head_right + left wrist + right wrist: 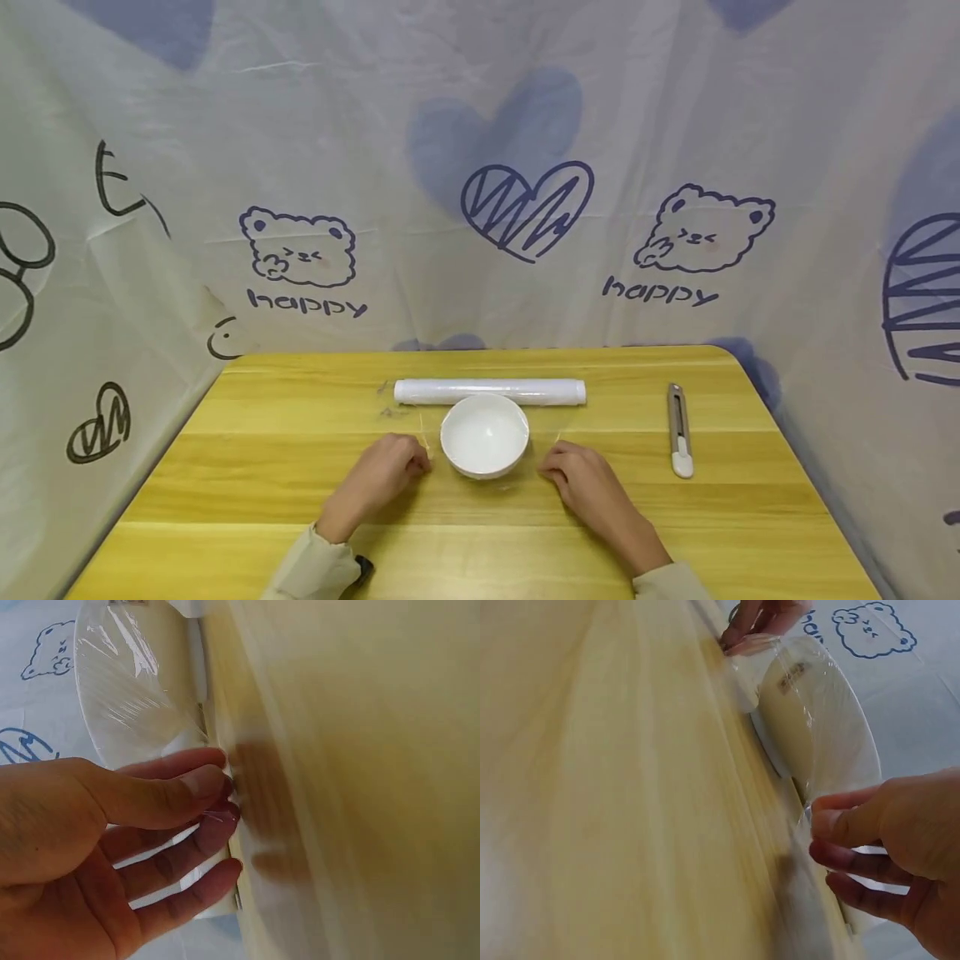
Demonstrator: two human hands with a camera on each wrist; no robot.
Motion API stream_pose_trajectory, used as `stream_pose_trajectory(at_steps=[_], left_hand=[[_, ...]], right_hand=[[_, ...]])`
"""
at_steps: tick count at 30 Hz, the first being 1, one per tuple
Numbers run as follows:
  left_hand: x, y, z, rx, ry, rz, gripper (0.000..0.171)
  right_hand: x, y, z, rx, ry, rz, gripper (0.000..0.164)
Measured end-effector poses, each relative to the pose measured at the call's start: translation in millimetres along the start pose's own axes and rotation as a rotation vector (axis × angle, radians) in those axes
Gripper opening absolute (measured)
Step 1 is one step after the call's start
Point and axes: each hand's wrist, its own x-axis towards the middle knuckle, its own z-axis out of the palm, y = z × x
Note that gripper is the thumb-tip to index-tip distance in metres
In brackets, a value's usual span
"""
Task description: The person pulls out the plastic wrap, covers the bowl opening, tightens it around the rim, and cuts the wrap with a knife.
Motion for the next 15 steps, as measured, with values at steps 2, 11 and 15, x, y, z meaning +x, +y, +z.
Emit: stream_pose_trajectory(at_steps=[2, 11, 15], left_hand=[[3.9, 0.1, 0.5, -0.047, -0.014, -0.020, 0.014], [8.7, -7.3, 1.0, -0.420, -0.034, -0.141, 0.012], [12.5, -6.4, 5.5, -0.581, -0.017, -0.165, 0.018]], right_hand=[[3, 1, 3, 0.059, -0.021, 0.064, 0.014], [12, 4, 14, 0.438, 0.001, 0.420, 0.009], [18, 3, 17, 0.597, 0.027, 0.505, 0.013]])
